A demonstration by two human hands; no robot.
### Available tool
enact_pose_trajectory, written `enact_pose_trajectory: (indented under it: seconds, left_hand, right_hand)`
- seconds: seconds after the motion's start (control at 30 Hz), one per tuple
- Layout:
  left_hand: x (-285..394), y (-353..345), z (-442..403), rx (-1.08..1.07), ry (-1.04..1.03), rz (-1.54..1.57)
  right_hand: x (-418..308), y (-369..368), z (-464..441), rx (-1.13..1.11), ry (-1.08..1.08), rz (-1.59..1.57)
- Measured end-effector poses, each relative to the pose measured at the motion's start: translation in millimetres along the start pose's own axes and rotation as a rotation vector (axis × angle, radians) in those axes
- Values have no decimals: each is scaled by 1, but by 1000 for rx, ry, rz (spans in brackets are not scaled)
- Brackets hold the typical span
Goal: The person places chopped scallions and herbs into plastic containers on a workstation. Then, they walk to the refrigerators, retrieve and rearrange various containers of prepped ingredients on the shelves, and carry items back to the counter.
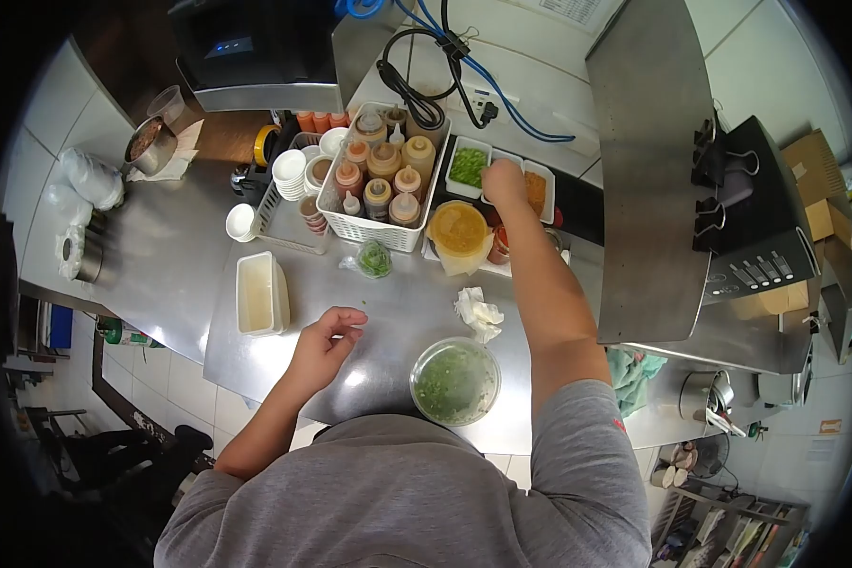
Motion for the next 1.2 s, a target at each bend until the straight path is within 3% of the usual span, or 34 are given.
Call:
enact_pose_trajectory:
  seconds: [0.03,0.1,0.13,0.23,0.37,0.43,0.57,0.63,0.8,0.83,0.9,0.93,0.97,1.0,1.03,1.1,1.13,1.17,1.2]
  left_hand:
    - [2,-1,-2,-4,-6,-2]
    - [7,-3,-2,-8,-4,-21]
    - [9,-4,-2,-10,-2,-37]
    - [8,-3,0,-24,-13,-23]
    - [-2,-7,5,-28,-40,-14]
    - [-1,-17,7,-72,-33,-30]
    - [1,-47,16,-213,28,-32]
    - [7,-56,22,-248,33,-45]
    - [6,-52,36,-222,29,-99]
    - [3,-51,39,-225,29,-104]
    - [-6,-46,44,-176,42,-119]
    - [-10,-46,46,-180,44,-122]
    - [-13,-46,46,-145,16,-175]
    - [-14,-47,47,-109,-12,-223]
    - [-13,-51,45,-104,-15,-215]
    - [-5,-64,44,-130,-195,-469]
    - [-6,-72,43,-134,-182,-467]
    - [0,-90,40,-202,-307,-589]
    - [5,-109,38,-269,-436,-709]
  right_hand:
    - [-6,7,9,1,-5,-3]
    - [-16,38,38,336,-28,-85]
    - [-11,41,46,334,-36,-85]
    - [9,51,87,254,41,-214]
    - [37,3,185,-135,245,-428]
    - [42,-28,239,-93,538,-138]
    - [84,-71,312,-40,483,7]
    - [106,-65,342,69,321,103]
    - [202,-69,460,93,-133,282]
    - [228,-69,488,-33,-294,288]
    - [292,-63,544,-95,-532,357]
    - [327,-51,573,-60,-763,282]
    - [379,-66,604,-486,-755,474]
    - [393,-56,611,-772,-718,522]
    - [393,-33,608,-510,-837,450]
    - [357,2,563,-70,-392,406]
    - [343,6,537,-59,-638,42]
    - [285,31,507,-32,-608,-170]
    - [264,22,485,43,-408,-194]
Point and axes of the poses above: each hand's wrist, its own z-axis away from the middle knuckle, its own y-axis out of the back of the hand, x = y × z, the point moved 5 cm from there along -z, towards the middle knuckle, and after that the axes turned 13 degrees about z, right-handed, at the moved point
